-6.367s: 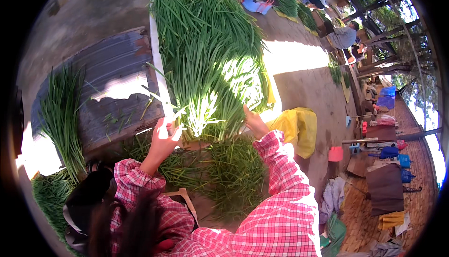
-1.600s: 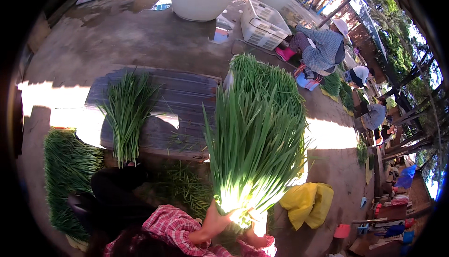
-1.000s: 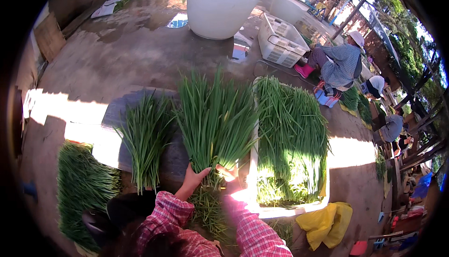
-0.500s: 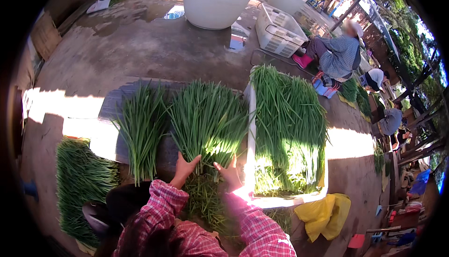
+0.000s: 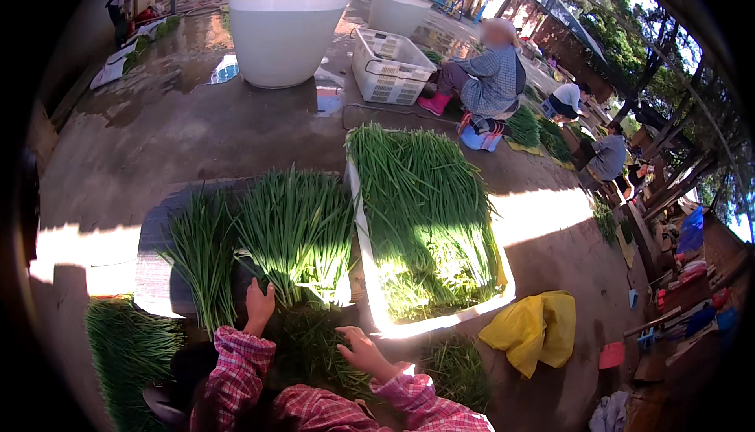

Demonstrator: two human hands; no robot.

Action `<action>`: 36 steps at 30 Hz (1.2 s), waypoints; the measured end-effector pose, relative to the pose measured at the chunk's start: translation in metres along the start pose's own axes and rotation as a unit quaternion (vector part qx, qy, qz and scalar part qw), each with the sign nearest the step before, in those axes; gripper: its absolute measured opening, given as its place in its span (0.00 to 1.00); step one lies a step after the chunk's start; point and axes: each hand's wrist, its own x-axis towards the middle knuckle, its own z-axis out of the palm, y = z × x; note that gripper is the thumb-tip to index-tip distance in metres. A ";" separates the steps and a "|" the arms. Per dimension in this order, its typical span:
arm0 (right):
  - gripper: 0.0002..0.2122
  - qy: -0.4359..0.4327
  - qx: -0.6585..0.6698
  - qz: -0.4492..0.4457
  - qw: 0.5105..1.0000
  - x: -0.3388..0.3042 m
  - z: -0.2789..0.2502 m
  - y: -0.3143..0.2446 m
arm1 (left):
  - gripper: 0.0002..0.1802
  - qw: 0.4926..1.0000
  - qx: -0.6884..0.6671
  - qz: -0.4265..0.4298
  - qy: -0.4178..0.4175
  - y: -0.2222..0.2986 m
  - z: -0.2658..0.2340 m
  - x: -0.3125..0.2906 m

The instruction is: The person sorts through bundles of green leafy vegetables on the ground and in a crate, arranging them into separate piles and tying them with a thin strip of material.

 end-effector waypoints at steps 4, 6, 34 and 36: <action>0.18 -0.018 0.016 0.005 1.000 -0.014 0.018 0.007 | 0.30 0.993 -0.028 0.113 0.010 0.001 -0.009 -0.013; 0.18 -0.045 0.040 -0.009 0.998 -0.016 0.029 0.021 | 0.27 0.990 -0.023 0.141 -0.003 0.006 -0.018 -0.017; 0.11 -0.039 -0.035 0.129 0.990 -0.126 0.089 0.115 | 0.10 0.885 -0.101 0.044 0.453 -0.182 -0.225 -0.207; 0.11 -0.048 -0.043 0.144 0.988 -0.132 0.091 0.118 | 0.10 0.882 -0.076 0.032 0.464 -0.184 -0.220 -0.220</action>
